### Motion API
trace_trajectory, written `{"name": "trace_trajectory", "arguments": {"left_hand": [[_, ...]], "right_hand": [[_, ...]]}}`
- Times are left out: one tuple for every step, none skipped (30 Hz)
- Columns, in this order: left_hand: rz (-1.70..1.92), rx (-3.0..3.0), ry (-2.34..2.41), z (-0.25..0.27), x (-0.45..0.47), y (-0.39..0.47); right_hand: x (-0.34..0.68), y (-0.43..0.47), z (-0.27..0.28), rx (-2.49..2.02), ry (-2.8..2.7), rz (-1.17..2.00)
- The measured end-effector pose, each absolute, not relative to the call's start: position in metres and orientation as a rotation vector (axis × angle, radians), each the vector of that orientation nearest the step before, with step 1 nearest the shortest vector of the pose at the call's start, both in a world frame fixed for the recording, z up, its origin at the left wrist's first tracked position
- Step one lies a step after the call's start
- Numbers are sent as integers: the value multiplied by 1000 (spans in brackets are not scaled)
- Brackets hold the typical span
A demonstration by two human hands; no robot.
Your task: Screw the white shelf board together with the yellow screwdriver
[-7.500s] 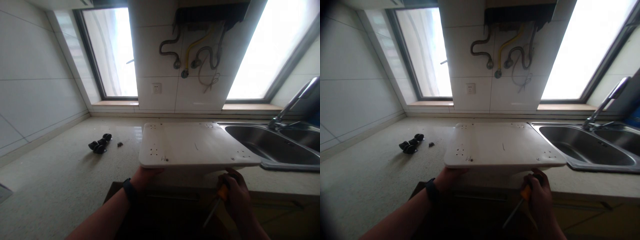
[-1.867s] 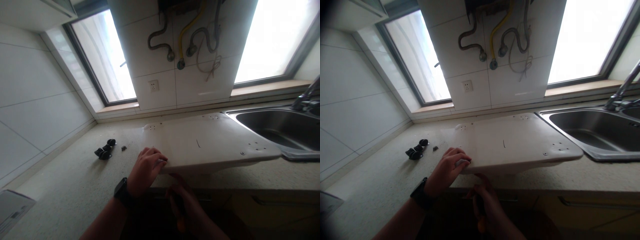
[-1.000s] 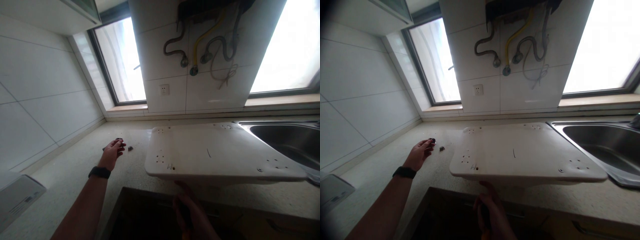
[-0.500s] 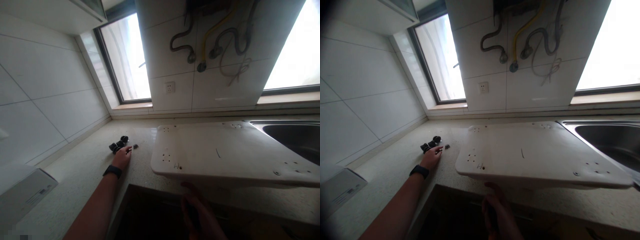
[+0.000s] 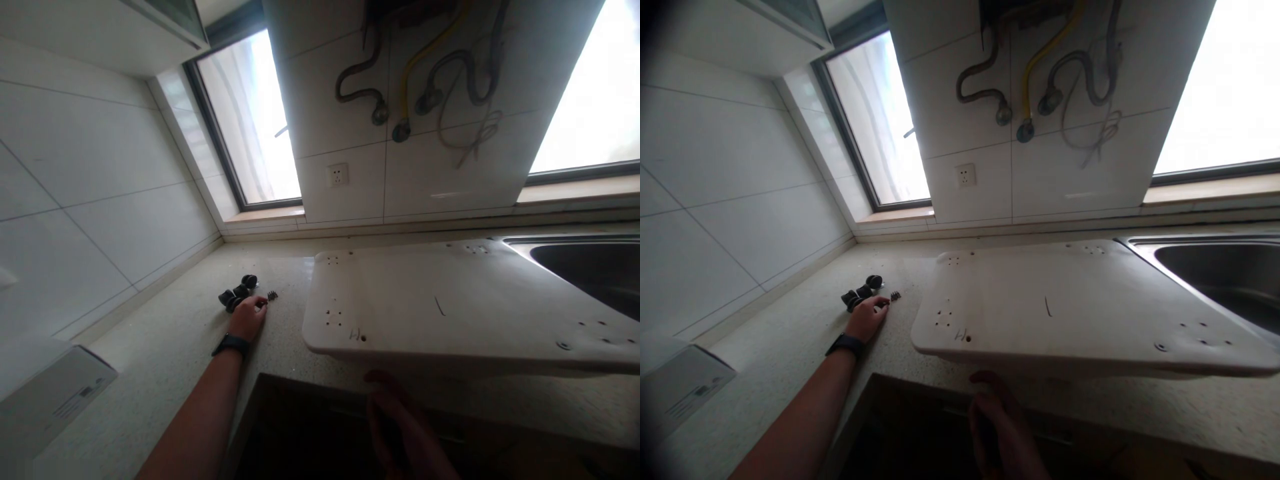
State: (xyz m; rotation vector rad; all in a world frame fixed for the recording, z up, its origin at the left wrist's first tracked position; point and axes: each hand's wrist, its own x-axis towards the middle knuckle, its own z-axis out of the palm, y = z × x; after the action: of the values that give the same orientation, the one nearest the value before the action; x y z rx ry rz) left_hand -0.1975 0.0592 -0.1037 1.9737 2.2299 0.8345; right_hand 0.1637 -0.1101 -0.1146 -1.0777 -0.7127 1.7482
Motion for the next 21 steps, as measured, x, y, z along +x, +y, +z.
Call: {"name": "trace_trajectory", "arguments": {"left_hand": [[834,1989,2222,-104,-198,60],[834,2001,2215,-105,-198,60],[834,2011,2211,-105,-198,60],[834,2017,2208,-105,-199,60],[835,2020,2206,-106,-199,61],[838,2020,2205,-106,-199,61],[842,2018,2205,-106,-200,61],[848,2015,2206,-107,-200,62],[854,2008,2208,-107,-200,62],[858,2000,2211,-108,-201,63],[862,1990,2214,-108,-201,63],[863,1979,2218,-109,-201,63],[864,1968,2222,-109,-202,63],[865,1956,2226,-108,-202,63],[867,1946,2231,-108,-202,63],[870,1938,2236,-108,-201,63],[872,1932,2241,-107,-201,63],[873,1927,2244,-107,-200,63],[874,1923,2248,-106,-200,62],[875,1918,2253,-105,-199,62],[877,1913,2258,-105,-198,62]], "right_hand": [[164,-110,-115,-1083,-707,1752],[163,-110,-116,-1084,-706,1760],[163,-110,-117,-1083,-708,1766],[163,-110,-117,-1080,-713,1768],[163,-110,-118,-1075,-723,1768],[164,-110,-118,-1072,-733,1765],[164,-110,-118,-1070,-738,1764],[164,-110,-118,-1069,-743,1763],[164,-110,-118,-1070,-747,1760],[164,-110,-117,-1072,-748,1757],[164,-110,-116,-1074,-747,1755],[164,-110,-116,-1076,-746,1752],[164,-110,-115,-1076,-750,1747],[164,-110,-114,-1075,-758,1739],[164,-110,-114,-1075,-764,1735],[164,-110,-113,-1076,-769,1735],[163,-110,-113,-1080,-766,1736],[163,-110,-113,-1085,-757,1736],[163,-110,-112,-1088,-748,1737],[163,-110,-112,-1089,-745,1738],[162,-110,-112,-1089,-749,1736]]}}
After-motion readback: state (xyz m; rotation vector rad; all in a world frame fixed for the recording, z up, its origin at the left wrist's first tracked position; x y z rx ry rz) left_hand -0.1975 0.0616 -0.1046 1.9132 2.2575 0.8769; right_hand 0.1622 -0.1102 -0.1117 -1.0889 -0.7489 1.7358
